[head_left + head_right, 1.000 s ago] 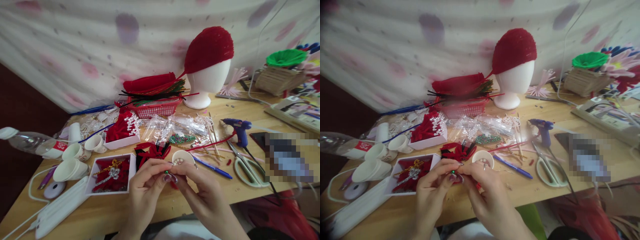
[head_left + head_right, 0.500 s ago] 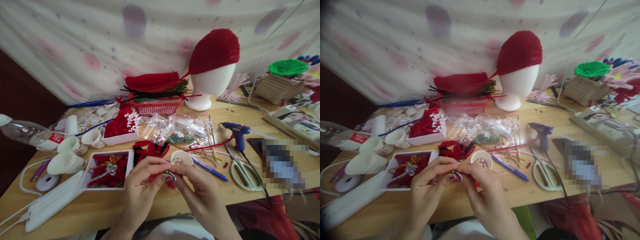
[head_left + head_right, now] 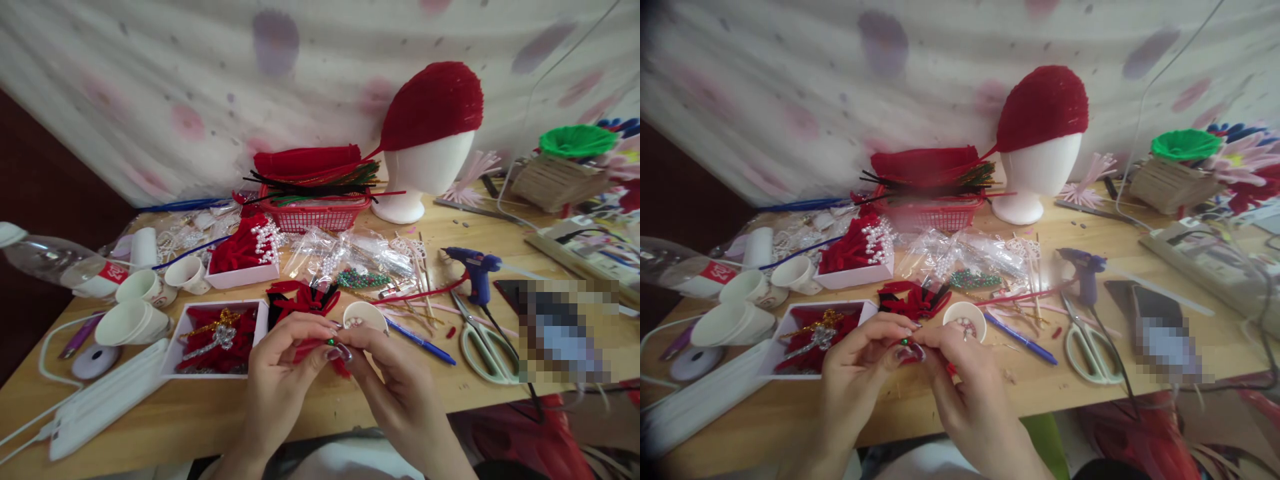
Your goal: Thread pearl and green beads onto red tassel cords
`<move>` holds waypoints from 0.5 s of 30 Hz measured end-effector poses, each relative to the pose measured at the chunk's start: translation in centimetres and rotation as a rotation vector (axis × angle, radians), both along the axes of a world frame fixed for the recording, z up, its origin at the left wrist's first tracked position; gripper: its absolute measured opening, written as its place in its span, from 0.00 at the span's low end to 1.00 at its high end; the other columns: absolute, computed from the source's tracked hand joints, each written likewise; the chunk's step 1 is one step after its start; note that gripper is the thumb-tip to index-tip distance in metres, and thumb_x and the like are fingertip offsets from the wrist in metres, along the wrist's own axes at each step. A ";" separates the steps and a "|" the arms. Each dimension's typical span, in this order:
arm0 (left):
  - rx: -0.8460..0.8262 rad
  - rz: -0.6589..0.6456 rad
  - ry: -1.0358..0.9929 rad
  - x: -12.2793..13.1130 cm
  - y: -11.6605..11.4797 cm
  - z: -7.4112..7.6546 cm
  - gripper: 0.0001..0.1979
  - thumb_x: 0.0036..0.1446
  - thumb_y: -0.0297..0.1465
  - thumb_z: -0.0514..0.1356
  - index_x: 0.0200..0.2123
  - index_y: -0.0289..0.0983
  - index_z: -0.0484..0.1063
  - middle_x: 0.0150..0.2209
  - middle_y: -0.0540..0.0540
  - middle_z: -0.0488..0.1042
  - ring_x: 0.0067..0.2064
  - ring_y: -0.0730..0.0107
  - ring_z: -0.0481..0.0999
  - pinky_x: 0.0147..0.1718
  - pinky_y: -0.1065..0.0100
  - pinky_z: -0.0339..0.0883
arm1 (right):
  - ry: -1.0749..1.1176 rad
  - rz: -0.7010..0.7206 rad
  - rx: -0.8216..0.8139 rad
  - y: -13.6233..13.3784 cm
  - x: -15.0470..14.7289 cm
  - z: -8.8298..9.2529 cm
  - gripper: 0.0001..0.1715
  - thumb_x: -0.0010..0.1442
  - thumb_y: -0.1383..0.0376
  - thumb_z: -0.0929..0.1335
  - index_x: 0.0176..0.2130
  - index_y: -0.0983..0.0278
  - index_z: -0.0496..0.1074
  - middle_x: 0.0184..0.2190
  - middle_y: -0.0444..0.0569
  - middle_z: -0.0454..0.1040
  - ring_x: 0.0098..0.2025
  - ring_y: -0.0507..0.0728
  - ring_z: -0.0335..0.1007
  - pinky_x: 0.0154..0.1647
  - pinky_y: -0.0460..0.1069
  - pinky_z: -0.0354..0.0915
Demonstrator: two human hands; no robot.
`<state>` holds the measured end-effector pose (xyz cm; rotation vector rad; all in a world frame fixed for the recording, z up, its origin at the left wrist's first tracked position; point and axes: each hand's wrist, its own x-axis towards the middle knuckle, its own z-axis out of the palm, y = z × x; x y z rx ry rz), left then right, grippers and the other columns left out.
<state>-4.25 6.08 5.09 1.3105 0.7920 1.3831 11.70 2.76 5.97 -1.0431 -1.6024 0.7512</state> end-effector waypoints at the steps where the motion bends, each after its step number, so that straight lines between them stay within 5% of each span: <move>1: 0.004 0.001 -0.003 0.0 0.0 0.0 0.05 0.61 0.29 0.70 0.38 0.47 0.84 0.40 0.52 0.84 0.44 0.74 0.82 0.45 0.80 0.75 | -0.001 -0.001 0.002 0.0 0.0 0.0 0.17 0.72 0.74 0.64 0.50 0.54 0.74 0.36 0.39 0.74 0.38 0.51 0.72 0.39 0.44 0.66; 15: 0.165 0.061 0.324 -1.0 -0.6 0.2 0.14 0.63 0.25 0.67 0.46 0.52 0.84 0.45 0.51 0.84 0.46 0.69 0.83 0.44 0.73 0.78 | 0.083 -0.016 -0.112 -0.2 -0.1 -0.2 0.14 0.72 0.71 0.65 0.46 0.60 0.80 0.33 0.45 0.75 0.35 0.53 0.72 0.38 0.45 0.67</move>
